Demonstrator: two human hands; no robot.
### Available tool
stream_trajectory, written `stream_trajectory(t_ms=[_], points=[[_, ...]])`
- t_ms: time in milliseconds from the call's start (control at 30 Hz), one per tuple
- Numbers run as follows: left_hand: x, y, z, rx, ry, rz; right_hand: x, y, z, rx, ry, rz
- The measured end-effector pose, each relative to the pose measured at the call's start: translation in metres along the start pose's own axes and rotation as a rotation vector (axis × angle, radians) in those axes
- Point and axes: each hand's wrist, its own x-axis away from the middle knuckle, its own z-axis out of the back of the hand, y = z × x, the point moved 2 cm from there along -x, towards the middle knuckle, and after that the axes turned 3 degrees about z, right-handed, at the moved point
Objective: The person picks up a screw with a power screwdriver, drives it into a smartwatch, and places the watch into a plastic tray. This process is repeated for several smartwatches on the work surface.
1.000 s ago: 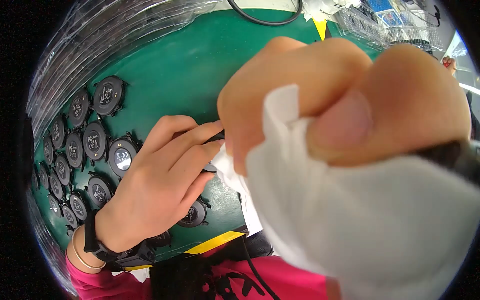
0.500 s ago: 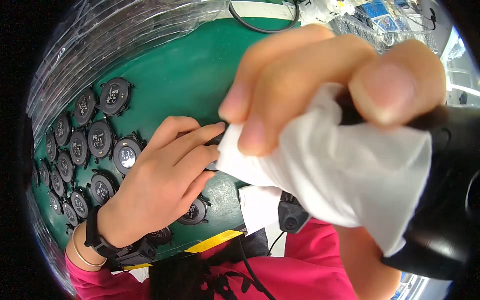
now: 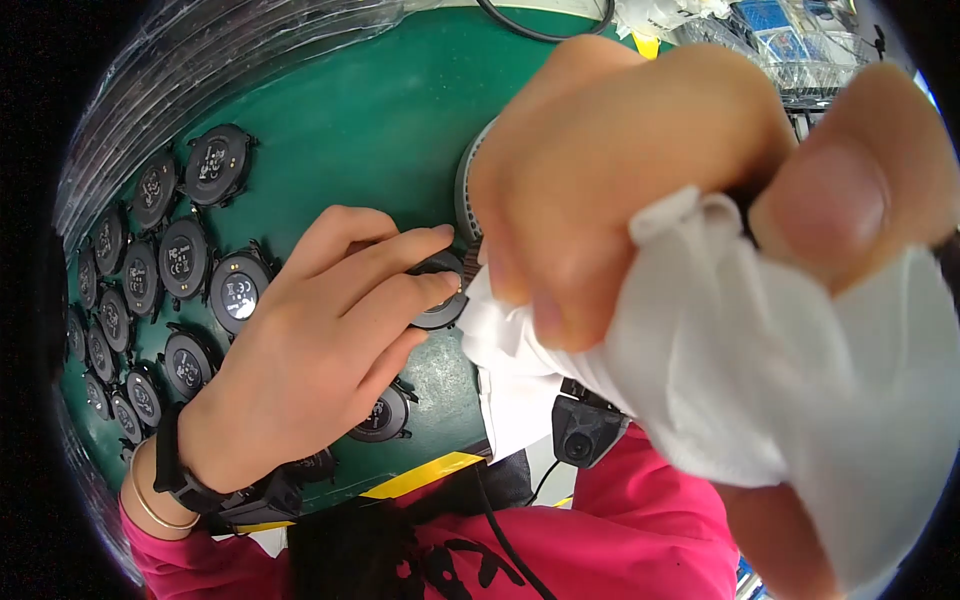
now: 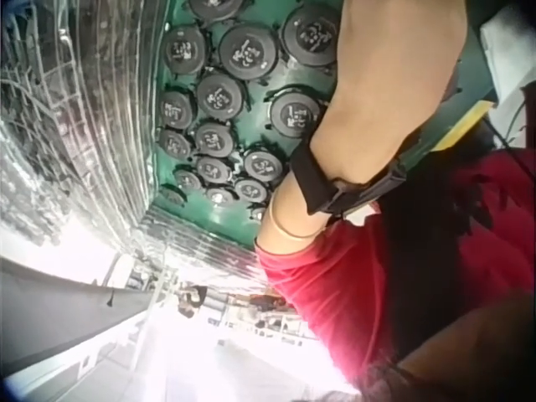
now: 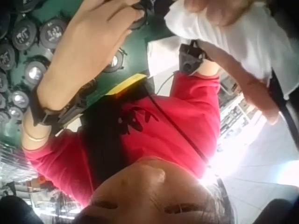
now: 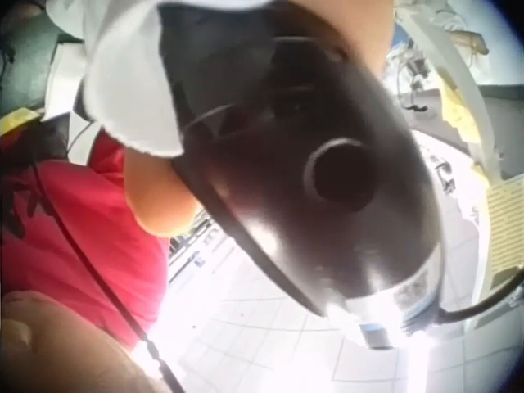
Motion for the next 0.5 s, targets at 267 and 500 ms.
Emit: stream_trajectory(t_ms=[267,500], points=[[-0.0011,0.0024,-0.001,-0.015,0.003,-0.004,0.0013,0.0012,-0.0015,0.075,0.063,0.024],[-0.001,0.0003,-0.0034,-0.002,-0.002,0.016,0.0067,0.0057,0.007,0.112,0.083,0.067]])
